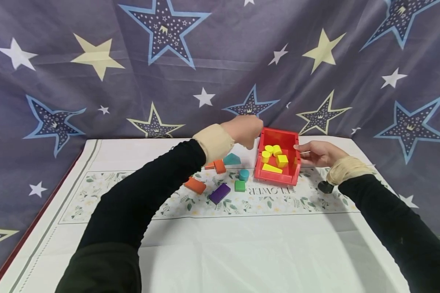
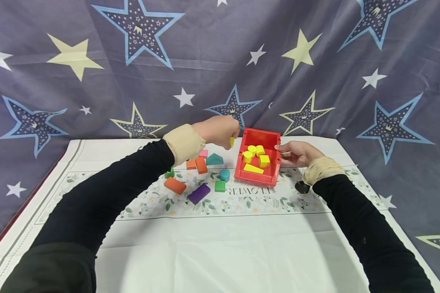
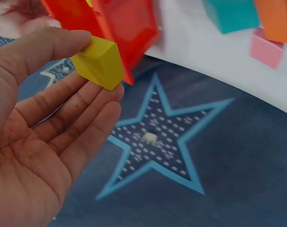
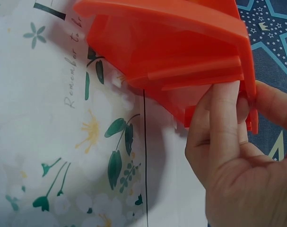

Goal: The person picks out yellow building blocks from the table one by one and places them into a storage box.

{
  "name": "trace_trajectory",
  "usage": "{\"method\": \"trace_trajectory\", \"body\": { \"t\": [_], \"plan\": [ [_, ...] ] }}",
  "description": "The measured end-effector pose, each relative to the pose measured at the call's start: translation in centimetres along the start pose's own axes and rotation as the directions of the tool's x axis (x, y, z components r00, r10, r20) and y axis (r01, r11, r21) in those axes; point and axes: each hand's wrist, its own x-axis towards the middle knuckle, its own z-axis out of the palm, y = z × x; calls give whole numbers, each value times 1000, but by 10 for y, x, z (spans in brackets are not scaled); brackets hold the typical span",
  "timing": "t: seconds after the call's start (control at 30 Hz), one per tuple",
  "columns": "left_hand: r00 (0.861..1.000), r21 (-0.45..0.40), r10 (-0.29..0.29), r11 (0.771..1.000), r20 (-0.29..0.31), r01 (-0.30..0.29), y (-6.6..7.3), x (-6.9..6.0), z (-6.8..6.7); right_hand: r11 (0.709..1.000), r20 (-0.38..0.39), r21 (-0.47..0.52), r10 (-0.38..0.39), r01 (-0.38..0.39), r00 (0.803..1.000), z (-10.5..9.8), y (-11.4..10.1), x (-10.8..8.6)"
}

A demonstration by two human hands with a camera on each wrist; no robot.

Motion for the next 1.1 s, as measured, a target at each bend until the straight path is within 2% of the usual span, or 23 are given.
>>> {"method": "trace_trajectory", "body": {
  "t": [0.1,0.33,0.43,0.6,0.73,0.97,1.1],
  "plan": [
    [999,10,31,999,8,-31,11,10,0,1000,-5,-2,2,-2,1000,-1,1,0],
    [998,9,33,999,51,-34,31,31,2,1000,-2,5,29,-29,1000,0,0,0],
    [997,35,47,998,53,-49,39,38,4,1000,9,11,24,-24,1000,-1,0,0],
    [997,27,60,998,50,-61,48,49,8,1000,11,25,15,-15,1000,-2,1,1],
    [997,2,48,999,55,-48,54,54,11,999,16,34,20,-20,1000,-2,1,1],
    [995,3,4,1000,101,-4,66,66,14,999,25,31,16,-17,1000,-2,1,0],
    [991,-10,-15,1000,130,16,71,67,15,999,37,40,10,-11,999,-2,1,1]
  ]
}}
